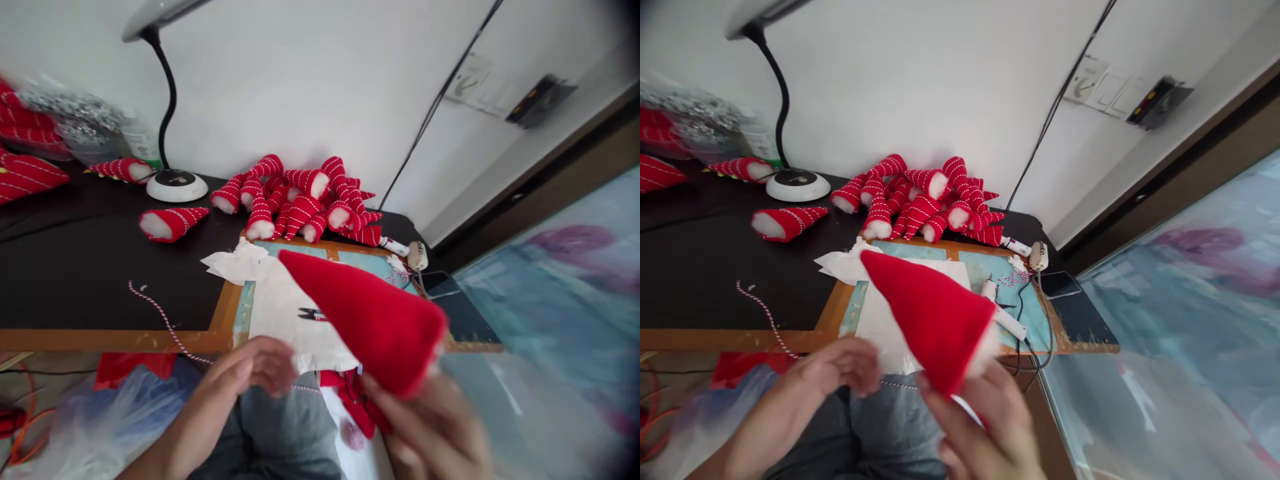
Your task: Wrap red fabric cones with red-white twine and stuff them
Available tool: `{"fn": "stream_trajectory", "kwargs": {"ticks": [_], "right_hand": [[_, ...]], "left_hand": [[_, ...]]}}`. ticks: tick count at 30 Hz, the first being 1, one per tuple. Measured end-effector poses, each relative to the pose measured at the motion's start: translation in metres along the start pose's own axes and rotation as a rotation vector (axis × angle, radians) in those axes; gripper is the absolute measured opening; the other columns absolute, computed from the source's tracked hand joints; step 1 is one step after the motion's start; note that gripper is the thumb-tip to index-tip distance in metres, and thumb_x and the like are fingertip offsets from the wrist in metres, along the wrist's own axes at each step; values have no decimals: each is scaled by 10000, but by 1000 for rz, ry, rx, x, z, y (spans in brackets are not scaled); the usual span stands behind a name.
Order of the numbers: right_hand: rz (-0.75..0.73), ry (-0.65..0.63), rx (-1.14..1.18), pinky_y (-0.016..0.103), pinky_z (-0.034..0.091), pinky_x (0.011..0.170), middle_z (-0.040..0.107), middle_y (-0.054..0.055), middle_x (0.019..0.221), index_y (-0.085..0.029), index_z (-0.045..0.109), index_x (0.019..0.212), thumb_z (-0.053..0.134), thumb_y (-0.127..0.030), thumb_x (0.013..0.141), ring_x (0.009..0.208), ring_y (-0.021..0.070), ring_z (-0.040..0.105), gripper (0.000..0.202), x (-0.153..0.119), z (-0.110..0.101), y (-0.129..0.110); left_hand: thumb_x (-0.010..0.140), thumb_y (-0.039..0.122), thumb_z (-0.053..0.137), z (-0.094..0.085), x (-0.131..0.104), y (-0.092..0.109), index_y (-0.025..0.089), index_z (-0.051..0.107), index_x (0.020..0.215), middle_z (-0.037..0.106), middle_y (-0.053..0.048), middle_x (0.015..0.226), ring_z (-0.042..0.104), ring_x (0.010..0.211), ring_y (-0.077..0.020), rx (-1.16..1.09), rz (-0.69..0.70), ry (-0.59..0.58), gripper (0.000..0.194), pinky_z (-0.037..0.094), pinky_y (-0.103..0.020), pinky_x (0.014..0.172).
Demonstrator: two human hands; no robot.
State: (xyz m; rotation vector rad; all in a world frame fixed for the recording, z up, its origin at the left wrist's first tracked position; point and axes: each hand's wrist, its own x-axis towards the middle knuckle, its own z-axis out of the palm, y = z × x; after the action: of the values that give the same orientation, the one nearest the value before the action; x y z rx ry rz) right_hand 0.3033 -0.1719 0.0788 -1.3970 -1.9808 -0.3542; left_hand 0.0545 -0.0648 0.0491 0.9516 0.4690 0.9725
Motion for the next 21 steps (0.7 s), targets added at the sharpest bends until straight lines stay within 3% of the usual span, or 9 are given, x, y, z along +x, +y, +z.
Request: {"fn": "stream_trajectory", "kwargs": {"ticks": [3,5,9,12,14,17,21], "right_hand": [[-254,28,142,363,357,1235,677,54,1177,-206,614,1449,477,-223,1049,1206,237,571,423,23,61,-20],[-328,-38,183,341,287,1263,699,30,1223,-173,688,1320,474,-246,1063,1205,214,572,342,28,85,-27],[-328,-142,374,383,414,1151,681,15,1312,-246,740,1102,474,-309,1053,1237,209,592,278,40,88,-11],[-203,-281,419,371,535,983,689,62,1258,-239,713,1173,521,-237,1019,1158,206,641,247,76,94,16],[-154,-422,294,397,552,977,666,89,1328,-240,690,1269,543,-256,1026,1185,243,644,284,113,115,29],[-117,-664,39,428,530,1030,568,113,1476,-254,565,1472,512,-329,1071,1278,284,597,411,171,169,27],[-158,-739,-20,500,468,1079,475,202,1549,-225,513,1538,612,-397,1034,1363,372,509,542,214,243,3]], "left_hand": [[888,749,627,1,11,-19,189,671,1360,695,-139,1313,609,1296,-357,-404,-189,-12,734,532,-433,1051],[901,751,598,-7,15,-23,181,662,1356,696,-129,1322,580,1345,-368,-578,-229,79,732,486,-481,1126],[948,557,596,-38,17,-18,180,638,1364,743,-117,1232,665,1241,-328,-650,-175,440,563,507,-459,1123],[911,478,634,-60,9,-13,184,600,1409,750,-122,1180,704,1149,-338,-611,-65,589,579,566,-489,1051],[854,500,694,-70,1,-13,177,610,1394,750,-118,1132,716,1096,-351,-601,-4,590,634,592,-508,1012],[781,550,760,-78,-12,-19,185,646,1346,743,-113,1096,683,1160,-389,-605,42,536,682,551,-555,1076],[771,588,761,-87,-27,-24,218,680,1304,737,-133,1138,616,1271,-431,-573,28,426,654,481,-627,1136]]}}
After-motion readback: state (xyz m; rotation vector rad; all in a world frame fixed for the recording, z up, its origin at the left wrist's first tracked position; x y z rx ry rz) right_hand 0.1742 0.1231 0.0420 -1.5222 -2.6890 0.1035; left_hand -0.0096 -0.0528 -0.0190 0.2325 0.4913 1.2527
